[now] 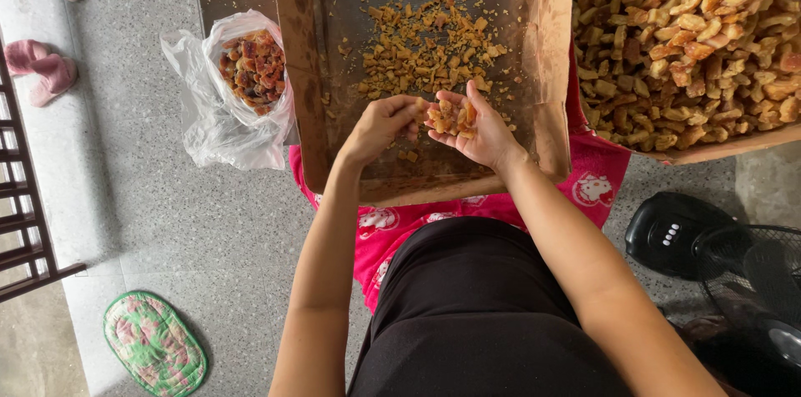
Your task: The person sorts through a pile of dried fruit pieces on a wooden tray, separating larger pieces from smaller crumbs by hand. They transfer the sorted pieces into a plastic bag and then gather the remaining crumbs into the same bag.
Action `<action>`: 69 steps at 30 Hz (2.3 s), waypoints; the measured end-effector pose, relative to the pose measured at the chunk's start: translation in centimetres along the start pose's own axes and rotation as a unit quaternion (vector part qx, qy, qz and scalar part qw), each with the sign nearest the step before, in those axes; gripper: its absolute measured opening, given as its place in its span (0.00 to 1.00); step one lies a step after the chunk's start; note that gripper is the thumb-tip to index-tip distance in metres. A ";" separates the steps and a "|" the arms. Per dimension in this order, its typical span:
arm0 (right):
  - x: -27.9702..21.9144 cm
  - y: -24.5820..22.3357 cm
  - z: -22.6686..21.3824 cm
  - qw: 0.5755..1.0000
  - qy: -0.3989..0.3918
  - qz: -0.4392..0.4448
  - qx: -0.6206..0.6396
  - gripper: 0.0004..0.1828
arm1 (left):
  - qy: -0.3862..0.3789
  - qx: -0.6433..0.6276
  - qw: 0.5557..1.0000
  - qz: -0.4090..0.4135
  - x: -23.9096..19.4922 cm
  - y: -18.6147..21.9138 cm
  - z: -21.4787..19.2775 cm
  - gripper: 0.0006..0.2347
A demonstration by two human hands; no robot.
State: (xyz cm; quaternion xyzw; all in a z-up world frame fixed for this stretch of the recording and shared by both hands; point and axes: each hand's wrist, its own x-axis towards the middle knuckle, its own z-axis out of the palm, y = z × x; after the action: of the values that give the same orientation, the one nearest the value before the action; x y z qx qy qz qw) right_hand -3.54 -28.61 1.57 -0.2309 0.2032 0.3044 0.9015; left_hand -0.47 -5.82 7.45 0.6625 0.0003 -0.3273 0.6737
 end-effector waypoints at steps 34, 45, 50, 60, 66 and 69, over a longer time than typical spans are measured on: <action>-11.4 -24.8 -4.0 0.641 0.271 -0.561 -0.449 0.24 | 0.096 0.451 0.887 -0.013 -2.5 -9.6 -3.9 0.25; -4.5 -8.9 1.3 0.636 0.122 -0.063 -0.760 0.11 | 0.057 0.509 0.858 0.032 5.6 -6.8 2.8 0.13; 0.3 -1.4 -2.6 0.355 0.046 -0.146 -0.922 0.11 | 0.104 0.551 0.820 0.113 7.1 -8.8 4.9 0.15; -2.3 -5.0 -2.8 0.961 0.042 -0.034 -0.273 0.09 | 0.109 0.186 0.974 -0.064 5.5 -7.8 1.9 0.09; -3.2 -5.3 -2.7 0.982 0.021 -0.025 -0.188 0.08 | 0.124 0.303 0.943 0.062 3.6 -6.3 1.0 0.11; -3.1 -5.1 -3.1 0.988 0.041 -0.050 -0.143 0.09 | 0.193 0.397 0.890 0.113 4.6 -6.9 0.5 0.09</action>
State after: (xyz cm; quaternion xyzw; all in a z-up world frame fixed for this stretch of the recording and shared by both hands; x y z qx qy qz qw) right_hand -3.18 -35.32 2.10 -0.3796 0.1823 0.2748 0.8644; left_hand -0.13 -7.64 -0.66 0.9205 -0.0739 -0.0875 0.3736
